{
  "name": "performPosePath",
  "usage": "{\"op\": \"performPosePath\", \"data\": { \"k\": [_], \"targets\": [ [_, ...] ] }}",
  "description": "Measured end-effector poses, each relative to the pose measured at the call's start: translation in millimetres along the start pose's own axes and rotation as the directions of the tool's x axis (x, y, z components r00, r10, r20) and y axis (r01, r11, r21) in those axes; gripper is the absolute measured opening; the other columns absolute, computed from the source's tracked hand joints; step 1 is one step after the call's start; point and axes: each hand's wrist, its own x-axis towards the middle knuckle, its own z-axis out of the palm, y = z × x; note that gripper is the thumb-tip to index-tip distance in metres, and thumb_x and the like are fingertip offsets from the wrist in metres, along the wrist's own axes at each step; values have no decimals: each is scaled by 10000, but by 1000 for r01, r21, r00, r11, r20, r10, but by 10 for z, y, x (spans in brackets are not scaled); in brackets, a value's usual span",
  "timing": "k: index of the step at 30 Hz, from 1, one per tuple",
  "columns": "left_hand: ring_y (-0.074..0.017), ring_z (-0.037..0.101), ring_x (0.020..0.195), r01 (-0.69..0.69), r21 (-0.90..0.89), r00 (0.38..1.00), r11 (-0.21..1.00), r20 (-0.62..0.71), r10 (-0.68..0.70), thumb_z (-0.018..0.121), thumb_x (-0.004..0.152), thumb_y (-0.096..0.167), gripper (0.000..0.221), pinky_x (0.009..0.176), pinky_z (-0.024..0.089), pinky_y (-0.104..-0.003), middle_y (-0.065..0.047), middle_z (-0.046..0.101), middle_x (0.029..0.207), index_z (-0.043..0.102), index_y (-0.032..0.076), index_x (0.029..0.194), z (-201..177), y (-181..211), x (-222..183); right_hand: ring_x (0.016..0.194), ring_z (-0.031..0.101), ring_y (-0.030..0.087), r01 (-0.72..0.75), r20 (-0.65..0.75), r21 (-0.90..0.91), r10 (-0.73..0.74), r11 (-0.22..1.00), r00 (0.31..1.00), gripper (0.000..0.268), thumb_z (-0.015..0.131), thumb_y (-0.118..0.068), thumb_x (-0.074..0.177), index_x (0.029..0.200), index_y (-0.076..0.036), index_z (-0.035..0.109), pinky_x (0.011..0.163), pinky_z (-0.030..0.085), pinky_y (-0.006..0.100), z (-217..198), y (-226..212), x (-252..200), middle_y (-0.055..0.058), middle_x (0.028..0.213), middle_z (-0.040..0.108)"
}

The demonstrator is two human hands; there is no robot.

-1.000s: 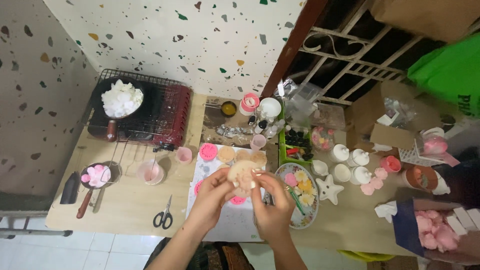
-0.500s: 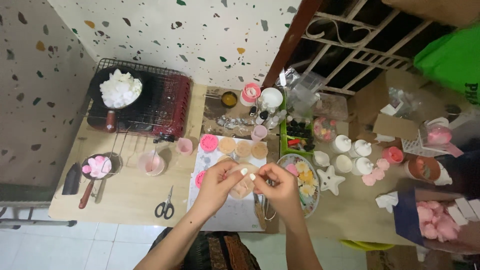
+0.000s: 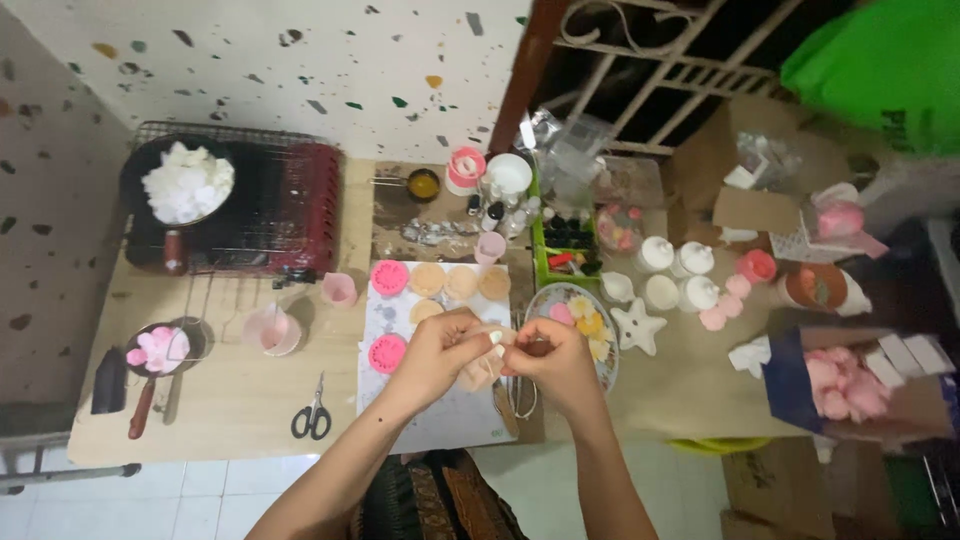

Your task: The person is unmolding decorative wax items and preparing melting wax on a small stove.

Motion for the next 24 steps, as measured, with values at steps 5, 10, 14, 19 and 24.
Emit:
{"op": "performPosePath", "data": {
  "k": [5, 10, 14, 19, 24],
  "targets": [
    [-61, 603, 696, 99, 15, 994, 995, 38, -100, 693, 936, 202, 224, 588, 465, -237, -2, 675, 764, 744, -13, 897, 99, 5, 63, 685, 717, 111, -34, -8, 42, 34, 999, 999, 154, 731, 26, 839, 765, -17, 604, 627, 608, 260, -102, -28, -105, 16, 753, 677],
    [-62, 597, 696, 111, 32, 992, 993, 53, -112, 711, 920, 213, 245, 594, 468, -242, -4, 664, 764, 751, -23, 871, 145, -32, 120, 695, 708, 100, 5, 12, 35, -5, 999, 1000, 188, 769, 22, 831, 773, -30, 598, 627, 578, 246, -170, 18, -155, 5, 763, 683],
    [-63, 619, 723, 23, 160, 998, 987, 55, -32, 706, 904, 211, 247, 617, 492, -244, -19, 695, 792, 765, -28, 907, 138, -119, 223, 765, 678, 98, 24, 22, -3, -24, 1000, 999, 229, 804, 46, 820, 809, -31, 588, 662, 555, 252, -305, 56, -165, 7, 803, 667],
    [-64, 623, 765, 92, -52, 995, 994, 54, -90, 699, 937, 200, 250, 659, 495, -247, -36, 730, 863, 760, -32, 1007, 97, -325, 329, 840, 703, 126, -70, 10, 212, 70, 975, 998, 238, 691, 104, 757, 910, -78, 677, 703, 619, 276, -376, -100, -372, 8, 883, 705],
    [-90, 702, 771, 321, -390, 947, 863, 108, -303, 664, 954, 223, 240, 645, 568, -246, -15, 720, 894, 713, -2, 1023, 104, -212, 258, 889, 647, 121, 636, -226, 92, -606, 766, 762, 221, 491, 159, 774, 761, 8, 652, 835, 563, 256, -613, 811, -532, 129, 966, 711]
  ]
}}
